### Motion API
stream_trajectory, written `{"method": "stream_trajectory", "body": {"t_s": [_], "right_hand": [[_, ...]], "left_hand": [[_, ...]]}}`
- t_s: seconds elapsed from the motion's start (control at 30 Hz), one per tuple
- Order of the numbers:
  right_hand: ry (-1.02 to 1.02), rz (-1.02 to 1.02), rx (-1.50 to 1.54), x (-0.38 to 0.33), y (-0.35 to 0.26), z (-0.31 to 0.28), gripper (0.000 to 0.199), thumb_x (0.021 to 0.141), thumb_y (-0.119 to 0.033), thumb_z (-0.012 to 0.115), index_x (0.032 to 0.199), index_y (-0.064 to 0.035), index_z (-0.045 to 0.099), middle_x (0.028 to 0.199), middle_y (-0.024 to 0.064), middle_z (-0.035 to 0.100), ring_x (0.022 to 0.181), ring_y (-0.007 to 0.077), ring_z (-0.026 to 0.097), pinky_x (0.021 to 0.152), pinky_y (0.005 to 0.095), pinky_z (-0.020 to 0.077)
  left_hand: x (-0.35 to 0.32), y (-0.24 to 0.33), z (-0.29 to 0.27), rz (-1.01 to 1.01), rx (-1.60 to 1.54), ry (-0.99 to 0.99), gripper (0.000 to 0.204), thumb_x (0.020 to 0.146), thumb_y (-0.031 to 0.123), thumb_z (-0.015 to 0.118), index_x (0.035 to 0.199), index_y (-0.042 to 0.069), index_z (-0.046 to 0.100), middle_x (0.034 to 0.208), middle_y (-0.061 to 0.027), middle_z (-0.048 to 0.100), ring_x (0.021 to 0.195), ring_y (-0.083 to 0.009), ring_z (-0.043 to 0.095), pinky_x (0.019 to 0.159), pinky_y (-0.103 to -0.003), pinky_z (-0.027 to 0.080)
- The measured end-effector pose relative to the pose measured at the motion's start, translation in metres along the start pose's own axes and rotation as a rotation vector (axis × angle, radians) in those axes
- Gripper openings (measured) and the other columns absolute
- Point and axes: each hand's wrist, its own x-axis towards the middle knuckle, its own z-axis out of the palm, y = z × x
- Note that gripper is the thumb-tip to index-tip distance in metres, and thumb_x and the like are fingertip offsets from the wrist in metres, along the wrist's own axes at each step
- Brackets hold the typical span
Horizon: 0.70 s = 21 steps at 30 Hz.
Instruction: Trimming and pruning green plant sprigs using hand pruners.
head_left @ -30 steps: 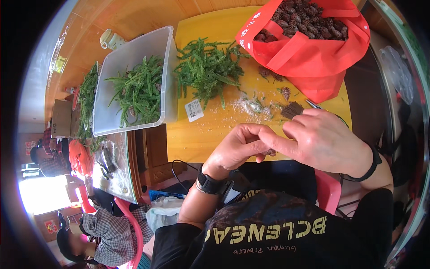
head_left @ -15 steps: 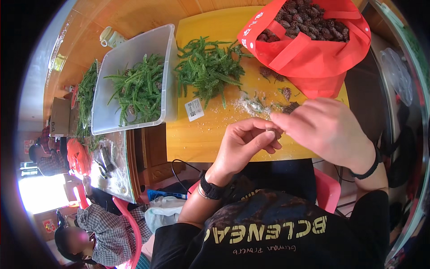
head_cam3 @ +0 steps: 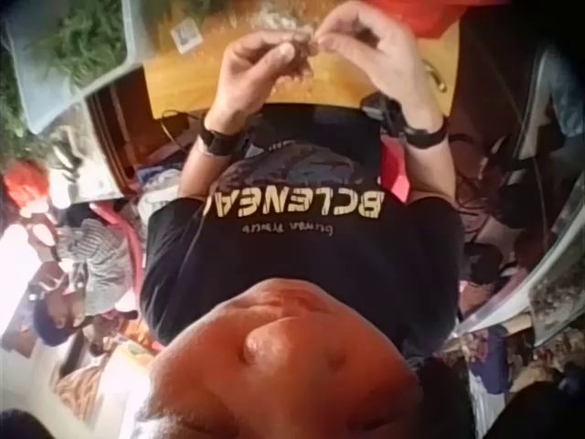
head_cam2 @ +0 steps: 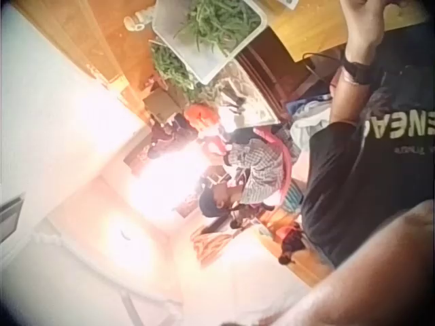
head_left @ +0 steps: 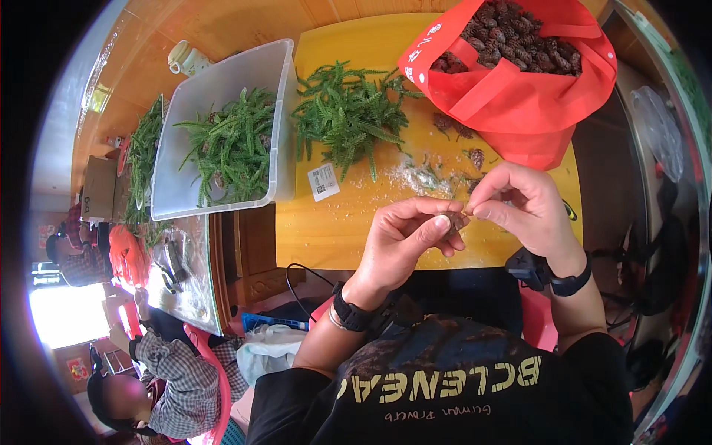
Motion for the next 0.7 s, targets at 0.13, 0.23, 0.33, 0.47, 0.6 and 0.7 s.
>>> {"method": "stream_trajectory", "body": {"t_s": [0.13,0.23,0.33,0.47,0.6,0.7], "right_hand": [[-0.018,0.01,-0.065,0.005,-0.005,0.001,0.008,0.081,-0.005,0.063,0.084,-0.0017,0.057,0.08,0.0023,0.059,0.072,0.0058,0.054,0.064,0.0189,0.0416],[-0.022,0.017,-0.072,0.007,-0.006,0.002,0.009,0.081,-0.006,0.064,0.085,-0.0018,0.057,0.081,0.0025,0.059,0.073,0.0059,0.054,0.065,0.0193,0.0425],[-0.026,0.005,0.056,0.008,-0.001,0.002,0.013,0.08,-0.009,0.066,0.087,-0.0015,0.057,0.088,0.0032,0.059,0.079,0.007,0.055,0.069,0.0203,0.0434],[-0.144,0.046,0.305,0.011,0.004,0.003,0.023,0.08,-0.017,0.066,0.093,0.0002,0.058,0.095,0.0042,0.057,0.087,0.0097,0.055,0.073,0.0228,0.0436],[-0.151,0.072,0.3,0.014,0.005,-0.001,0.025,0.083,-0.018,0.064,0.098,0.0013,0.057,0.094,0.0051,0.057,0.086,0.0107,0.055,0.074,0.0244,0.0441],[-0.166,0.07,0.343,0.015,0.011,0.001,0.017,0.084,-0.013,0.061,0.093,0.0008,0.057,0.095,0.0063,0.057,0.086,0.0106,0.055,0.075,0.0241,0.0441]], "left_hand": [[-0.001,0.006,0.001,-0.001,0.129,-0.009,0.024,0.089,0.012,0.055,0.107,-0.003,0.056,0.096,-0.0163,0.062,0.072,-0.0184,0.063,0.06,-0.025,0.051],[-0.001,0.008,0.0,0.028,0.217,-0.003,0.023,0.088,0.011,0.055,0.106,-0.004,0.057,0.094,-0.016,0.062,0.072,-0.018,0.063,0.06,-0.025,0.051],[-0.002,0.008,0.001,0.065,0.112,-0.031,0.022,0.088,0.007,0.055,0.107,-0.005,0.057,0.093,-0.0113,0.063,0.076,-0.0151,0.062,0.064,-0.025,0.05],[-0.003,0.005,0.0,0.065,-0.032,-0.075,0.023,0.089,0.009,0.054,0.108,-0.004,0.057,0.093,-0.0118,0.063,0.075,-0.016,0.062,0.065,-0.025,0.051],[-0.004,0.006,0.002,0.025,-0.048,-0.071,0.024,0.089,0.011,0.054,0.107,-0.003,0.058,0.093,-0.0119,0.063,0.075,-0.0158,0.062,0.065,-0.026,0.051],[-0.003,0.006,0.003,0.018,-0.036,-0.076,0.022,0.089,0.01,0.054,0.107,-0.004,0.058,0.093,-0.0116,0.063,0.075,-0.0149,0.062,0.065,-0.025,0.051]]}}
